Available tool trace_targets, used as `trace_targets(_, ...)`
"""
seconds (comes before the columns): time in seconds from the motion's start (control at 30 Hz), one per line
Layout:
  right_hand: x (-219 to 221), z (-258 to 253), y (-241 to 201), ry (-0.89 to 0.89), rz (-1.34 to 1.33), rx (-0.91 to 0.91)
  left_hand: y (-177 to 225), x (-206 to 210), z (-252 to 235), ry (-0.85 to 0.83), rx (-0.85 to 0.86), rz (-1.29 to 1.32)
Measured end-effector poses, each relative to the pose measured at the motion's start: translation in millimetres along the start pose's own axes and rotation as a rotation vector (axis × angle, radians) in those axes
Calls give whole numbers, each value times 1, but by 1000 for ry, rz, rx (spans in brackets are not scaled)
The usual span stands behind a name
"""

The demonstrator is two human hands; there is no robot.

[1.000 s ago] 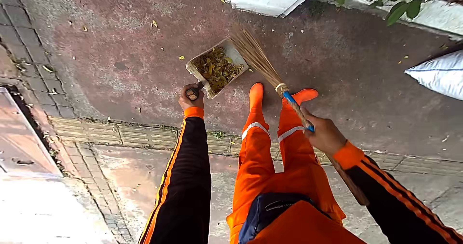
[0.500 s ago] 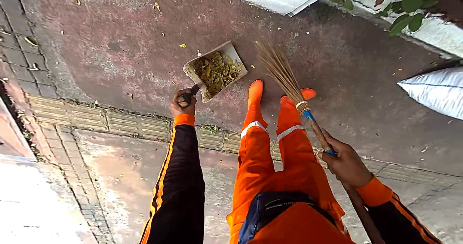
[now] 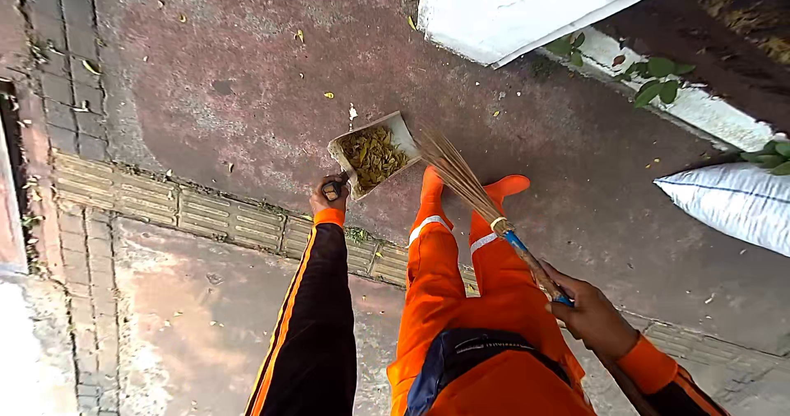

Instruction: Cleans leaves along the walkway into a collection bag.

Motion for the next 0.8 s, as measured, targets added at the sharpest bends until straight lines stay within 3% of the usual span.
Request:
trace_targets(0.07,-18,-10,20,200,-97,88,4,8,4,-10,-23,-17)
trace_targets(0.17,-36,-85,33,386,-158,242,2,27,-4,13,-45,-70)
trace_targets(0.23,-28,-139,24,334,-106,260,6,30,-1,8,-50,-68)
trace_targets(0.33,21,-167,-19,24,66,157,12,28,-6,-6,-66,-104)
trace_targets(0.43,59,-127,-47,-204,154,0,2,26,-11,0,-80,-139)
trace_targets(0.57,41,-38,-22,-246,10,-166,11,19,-10,-8,-6,-41)
trace_targets(0.67,26,35,9,-178,-71,-114,20,19,-3,-43,68,53)
trace_targets(0.8,21,101,88,69,-266,124,62,15,39,-71,118,82)
Point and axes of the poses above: each hand's wrist, its own z-axis away from the middle knuckle, its own x-axis out of the palm, y = z × x, the point moved 2 cm from there along -z, towards the middle knuckle, and after that the axes turned 15 degrees about -x, right-handed, at the moved point
